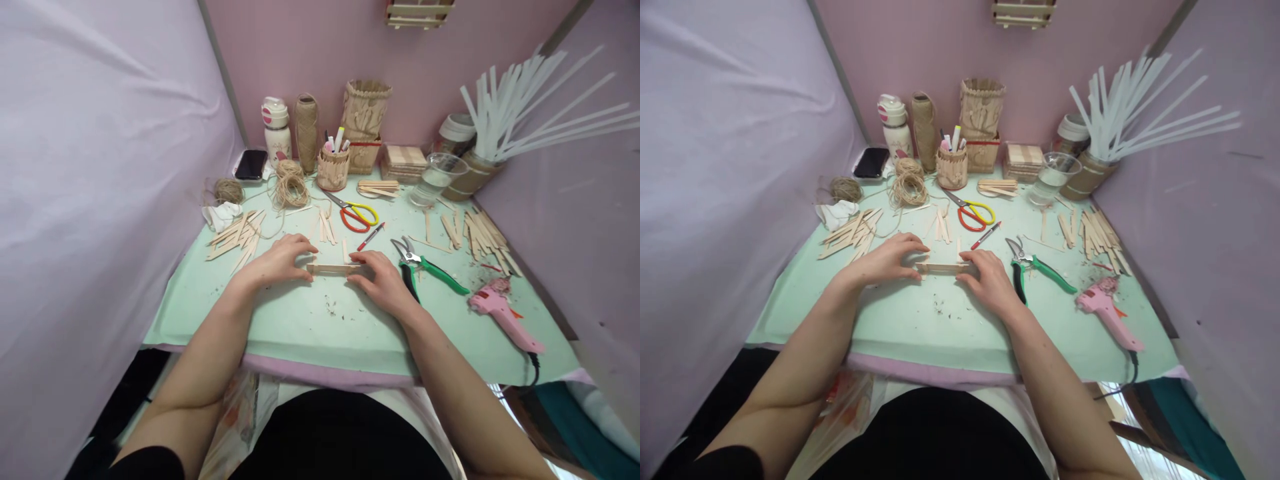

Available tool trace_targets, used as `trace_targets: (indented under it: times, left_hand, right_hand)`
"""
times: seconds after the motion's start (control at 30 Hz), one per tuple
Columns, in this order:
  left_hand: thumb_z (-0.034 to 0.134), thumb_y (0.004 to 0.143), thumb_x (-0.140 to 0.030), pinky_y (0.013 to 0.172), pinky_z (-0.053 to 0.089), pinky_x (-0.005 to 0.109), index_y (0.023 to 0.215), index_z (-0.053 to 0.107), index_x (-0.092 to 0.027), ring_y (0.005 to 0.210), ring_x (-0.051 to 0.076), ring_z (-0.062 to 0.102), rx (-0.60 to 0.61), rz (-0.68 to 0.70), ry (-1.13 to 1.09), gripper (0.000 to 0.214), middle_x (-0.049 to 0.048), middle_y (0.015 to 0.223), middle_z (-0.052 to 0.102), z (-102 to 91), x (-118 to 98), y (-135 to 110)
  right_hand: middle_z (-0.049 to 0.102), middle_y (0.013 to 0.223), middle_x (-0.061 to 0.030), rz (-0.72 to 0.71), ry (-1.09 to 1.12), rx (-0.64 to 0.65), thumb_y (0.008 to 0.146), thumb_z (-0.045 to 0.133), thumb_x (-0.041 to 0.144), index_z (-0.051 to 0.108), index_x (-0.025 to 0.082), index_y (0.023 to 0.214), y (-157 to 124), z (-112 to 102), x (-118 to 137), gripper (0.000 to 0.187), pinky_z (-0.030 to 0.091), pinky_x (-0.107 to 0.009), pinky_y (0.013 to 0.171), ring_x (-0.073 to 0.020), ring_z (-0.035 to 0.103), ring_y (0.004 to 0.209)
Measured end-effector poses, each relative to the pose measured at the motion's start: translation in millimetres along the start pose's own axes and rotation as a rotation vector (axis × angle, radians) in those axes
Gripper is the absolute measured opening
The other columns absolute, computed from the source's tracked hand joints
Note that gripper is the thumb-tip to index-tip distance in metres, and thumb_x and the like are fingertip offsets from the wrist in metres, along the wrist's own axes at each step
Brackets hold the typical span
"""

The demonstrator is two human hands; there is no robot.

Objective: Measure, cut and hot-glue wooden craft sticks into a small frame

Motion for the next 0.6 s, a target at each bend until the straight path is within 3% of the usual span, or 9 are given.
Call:
trace_targets:
  times: [0.27,0.6]
  left_hand:
    - [0.076,0.078,-0.033,0.109,0.040,0.042,0.116,0.065,-0.021,0.136,0.031,0.046,0.024,0.042,0.057,0.042,0.0111,0.144,0.054,10.6,-3,3]
    - [0.073,0.080,-0.033,0.095,0.044,0.035,0.100,0.066,-0.021,0.118,0.028,0.059,0.022,0.106,0.064,0.024,0.0079,0.119,0.065,13.1,-1,4]
  right_hand:
    - [0.072,0.097,-0.0066,-0.011,0.002,-0.019,0.089,0.059,0.027,0.067,0.024,0.101,3,3,4,0.015,0.048,-0.043,0.087,-0.0261,0.062,0.095]
    - [0.073,0.085,-0.0049,-0.008,-0.015,-0.011,0.092,0.055,0.028,0.069,0.024,0.086,6,9,4,0.016,0.046,-0.041,0.082,-0.0246,0.063,0.086]
Point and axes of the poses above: each hand's wrist, its own y-axis towards the middle knuckle, its own z-axis out of the palm, x = y × z, the point moved 3 cm from there along y, towards the middle knuckle
